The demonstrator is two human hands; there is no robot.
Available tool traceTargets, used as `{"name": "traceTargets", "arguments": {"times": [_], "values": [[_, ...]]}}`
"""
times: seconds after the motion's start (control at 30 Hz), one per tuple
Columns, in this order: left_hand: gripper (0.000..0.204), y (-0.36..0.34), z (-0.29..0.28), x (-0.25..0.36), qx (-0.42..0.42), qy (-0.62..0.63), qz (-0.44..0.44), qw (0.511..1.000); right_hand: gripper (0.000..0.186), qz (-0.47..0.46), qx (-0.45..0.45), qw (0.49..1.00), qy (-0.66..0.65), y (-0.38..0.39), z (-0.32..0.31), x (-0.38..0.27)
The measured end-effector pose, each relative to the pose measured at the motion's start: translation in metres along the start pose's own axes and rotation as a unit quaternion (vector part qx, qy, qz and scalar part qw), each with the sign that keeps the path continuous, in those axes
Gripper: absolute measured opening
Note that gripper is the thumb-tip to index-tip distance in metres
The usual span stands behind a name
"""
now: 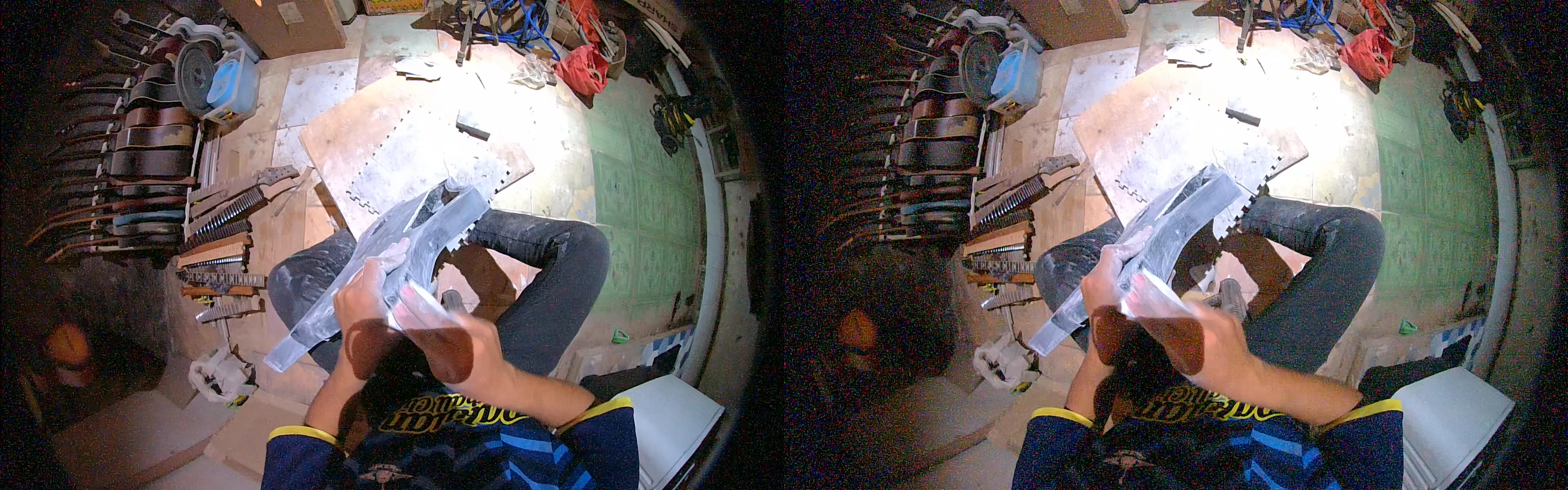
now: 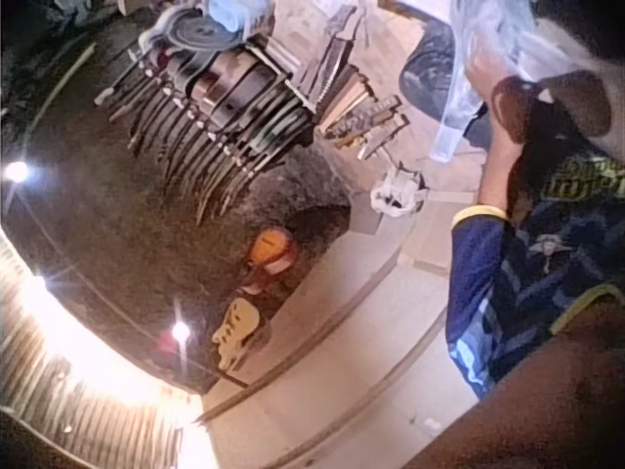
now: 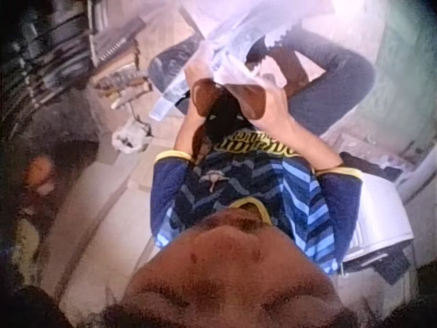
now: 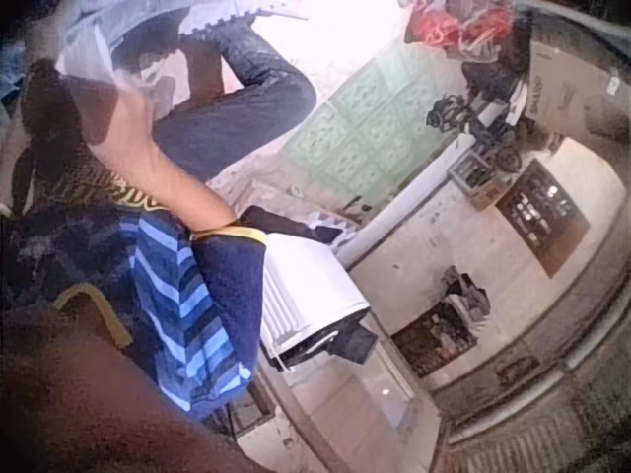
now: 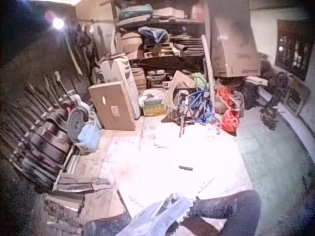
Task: The person sands the surfaces and edges of a guitar body by hand using a piece of sandpaper.
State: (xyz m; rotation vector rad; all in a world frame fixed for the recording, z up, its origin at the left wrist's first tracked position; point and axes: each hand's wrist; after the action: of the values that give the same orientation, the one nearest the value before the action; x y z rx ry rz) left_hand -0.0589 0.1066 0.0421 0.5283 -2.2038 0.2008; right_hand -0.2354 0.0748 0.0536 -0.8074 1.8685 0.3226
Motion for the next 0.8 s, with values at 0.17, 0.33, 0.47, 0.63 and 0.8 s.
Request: {"name": "traceTargets", "arguments": {"times": [0.17,0.33,0.47,0.63,0.8], "values": [[0.047,-0.004,0.0,0.004,-0.021,-0.008,-0.042,0.999,0.046,0.032,0.006,0.999,-0.025,0.005,0.002,0.004],[0.049,-0.004,0.0,0.003,-0.046,-0.02,-0.069,0.996,0.045,-0.014,0.044,0.999,-0.01,-0.005,0.003,0.005],[0.046,-0.01,0.0,0.008,0.012,0.0,0.049,0.999,0.042,0.027,0.026,0.999,-0.012,0.014,0.007,0.006],[0.047,-0.011,-0.001,0.009,-0.014,0.015,-0.059,0.998,0.041,-0.058,0.02,0.997,0.047,-0.011,0.002,0.007],[0.04,-0.012,0.003,0.007,-0.015,-0.036,-0.007,0.999,0.044,-0.02,-0.006,0.998,0.062,-0.002,0.0,0.007]]}}
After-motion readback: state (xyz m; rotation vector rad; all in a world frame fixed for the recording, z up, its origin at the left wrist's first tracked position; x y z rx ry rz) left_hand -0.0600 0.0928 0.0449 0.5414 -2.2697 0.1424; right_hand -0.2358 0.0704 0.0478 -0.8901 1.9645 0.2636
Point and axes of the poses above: each hand's wrist, its own y-axis away from the middle knuckle, its own z-axis out of the palm, x = y × z, and after that the axes turned 4 degrees about x, right-handed
